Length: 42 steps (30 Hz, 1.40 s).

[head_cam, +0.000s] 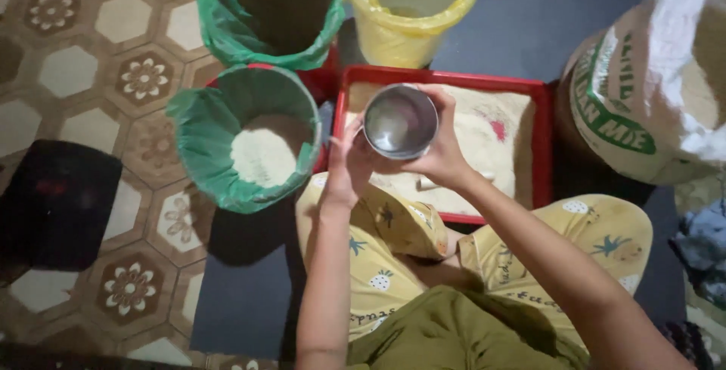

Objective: Transferring white powder from large bags and buckets into a red tray using small metal cups and leveling the surface with a wooden stick.

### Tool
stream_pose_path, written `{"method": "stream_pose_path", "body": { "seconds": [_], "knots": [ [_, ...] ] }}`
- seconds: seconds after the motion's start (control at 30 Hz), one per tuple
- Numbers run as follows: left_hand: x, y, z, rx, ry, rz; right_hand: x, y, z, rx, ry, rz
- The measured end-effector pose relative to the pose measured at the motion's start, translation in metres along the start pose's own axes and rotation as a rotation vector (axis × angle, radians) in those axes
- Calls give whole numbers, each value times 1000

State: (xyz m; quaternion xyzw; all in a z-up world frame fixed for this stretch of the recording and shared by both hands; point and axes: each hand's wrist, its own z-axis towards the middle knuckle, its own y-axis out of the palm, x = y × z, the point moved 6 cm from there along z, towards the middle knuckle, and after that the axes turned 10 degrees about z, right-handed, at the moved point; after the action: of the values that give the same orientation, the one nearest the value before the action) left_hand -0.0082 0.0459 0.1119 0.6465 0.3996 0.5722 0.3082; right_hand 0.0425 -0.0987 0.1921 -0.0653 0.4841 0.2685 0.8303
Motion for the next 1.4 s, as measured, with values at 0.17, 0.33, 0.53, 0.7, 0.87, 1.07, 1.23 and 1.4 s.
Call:
{"method": "stream_pose_path", "body": {
  "seconds": [0.17,0.33,0.53,0.7,0.87,1.07,1.23,1.4],
  "knots": [
    [-33,18,-7,76,42,580,-23,-25,-34,-2,103,-266],
    [-32,34,-7,126,299,766,-100,-35,-35,-175,134,-825],
    [-39,75,-22,18,429,943,-84,-26,-38,-409,394,-978],
    [-39,84,-28,-51,544,984,-67,-24,-23,-447,554,-996],
    [-37,83,-34,-139,682,1145,-63,-15,-18,-420,555,-975],
    [-33,107,-48,-255,598,1224,-67,-9,-32,-406,552,-947],
    [-30,108,-45,-250,569,1288,-68,-5,-30,-373,559,-938],
    [-40,100,-44,-193,510,1267,-71,-6,-27,-361,548,-931]
  ]
}}
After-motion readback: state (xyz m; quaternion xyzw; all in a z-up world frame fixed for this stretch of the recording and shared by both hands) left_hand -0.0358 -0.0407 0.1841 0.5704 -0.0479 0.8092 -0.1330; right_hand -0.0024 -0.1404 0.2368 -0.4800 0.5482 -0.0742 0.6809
